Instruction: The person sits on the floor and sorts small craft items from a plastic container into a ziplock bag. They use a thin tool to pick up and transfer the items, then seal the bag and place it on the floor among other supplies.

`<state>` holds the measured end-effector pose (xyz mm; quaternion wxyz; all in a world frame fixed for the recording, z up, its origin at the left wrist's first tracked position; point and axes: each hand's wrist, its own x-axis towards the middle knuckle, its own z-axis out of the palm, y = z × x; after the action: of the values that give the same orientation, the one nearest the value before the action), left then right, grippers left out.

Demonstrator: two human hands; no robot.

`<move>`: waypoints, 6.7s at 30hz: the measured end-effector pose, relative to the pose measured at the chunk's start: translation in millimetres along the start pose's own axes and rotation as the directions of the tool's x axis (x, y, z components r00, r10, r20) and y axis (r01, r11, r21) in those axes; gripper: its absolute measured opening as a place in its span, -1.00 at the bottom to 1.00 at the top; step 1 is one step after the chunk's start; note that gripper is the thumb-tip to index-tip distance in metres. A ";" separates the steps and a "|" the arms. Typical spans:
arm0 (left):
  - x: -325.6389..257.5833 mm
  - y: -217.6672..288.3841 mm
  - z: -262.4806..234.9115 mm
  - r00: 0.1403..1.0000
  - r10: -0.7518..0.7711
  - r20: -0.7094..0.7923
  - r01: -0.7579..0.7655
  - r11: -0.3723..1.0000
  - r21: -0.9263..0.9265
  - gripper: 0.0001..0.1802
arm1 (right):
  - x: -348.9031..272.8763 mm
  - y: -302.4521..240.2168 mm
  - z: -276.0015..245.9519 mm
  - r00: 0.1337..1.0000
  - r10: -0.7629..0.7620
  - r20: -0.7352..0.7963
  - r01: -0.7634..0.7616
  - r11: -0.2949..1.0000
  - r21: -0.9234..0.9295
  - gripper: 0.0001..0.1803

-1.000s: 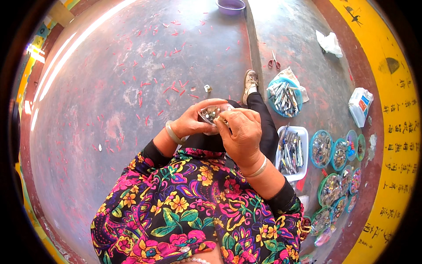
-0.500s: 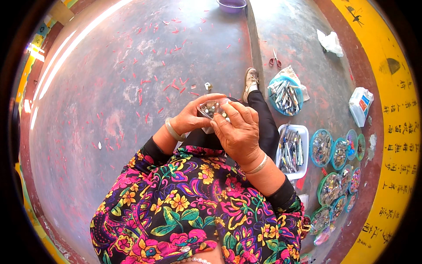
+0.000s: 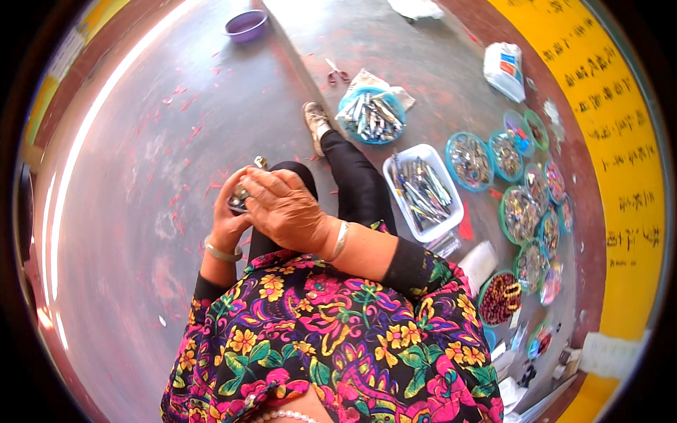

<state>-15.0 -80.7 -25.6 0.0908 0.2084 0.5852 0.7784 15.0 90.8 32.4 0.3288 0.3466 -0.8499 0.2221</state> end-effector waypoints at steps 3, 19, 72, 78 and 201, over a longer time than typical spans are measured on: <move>0.8 -1.4 -2.3 0.999 -0.019 -0.051 0.022 0.999 0.048 -0.20 | -6.7 1.0 -1.4 0.999 0.031 0.020 -0.031 0.999 0.011 -0.68; 0.6 19.4 1.7 0.999 -0.012 -0.046 0.014 0.999 0.033 -0.16 | -264.0 103.6 -59.2 0.635 0.753 -0.171 -0.758 0.565 -0.326 -0.69; -9.7 17.8 -6.8 0.989 -0.109 -0.103 0.099 0.990 -0.099 -0.21 | -170.0 60.6 -89.1 0.233 0.726 0.647 -0.673 -0.360 0.646 -0.80; -10.6 23.7 -7.2 0.991 -0.120 -0.059 0.110 0.982 -0.151 -0.23 | -140.0 29.2 -88.3 0.642 0.443 0.625 -0.674 0.715 0.186 -0.75; 14.9 29.3 -4.4 0.992 -0.057 0.115 0.057 0.998 0.002 -0.10 | 19.2 10.7 -12.5 0.991 0.101 0.086 -0.115 0.979 0.167 -0.66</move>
<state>-27.3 -87.5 4.4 0.1467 0.2360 0.5841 0.7627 1.8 96.9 53.0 0.2522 0.3352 -0.8573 0.2984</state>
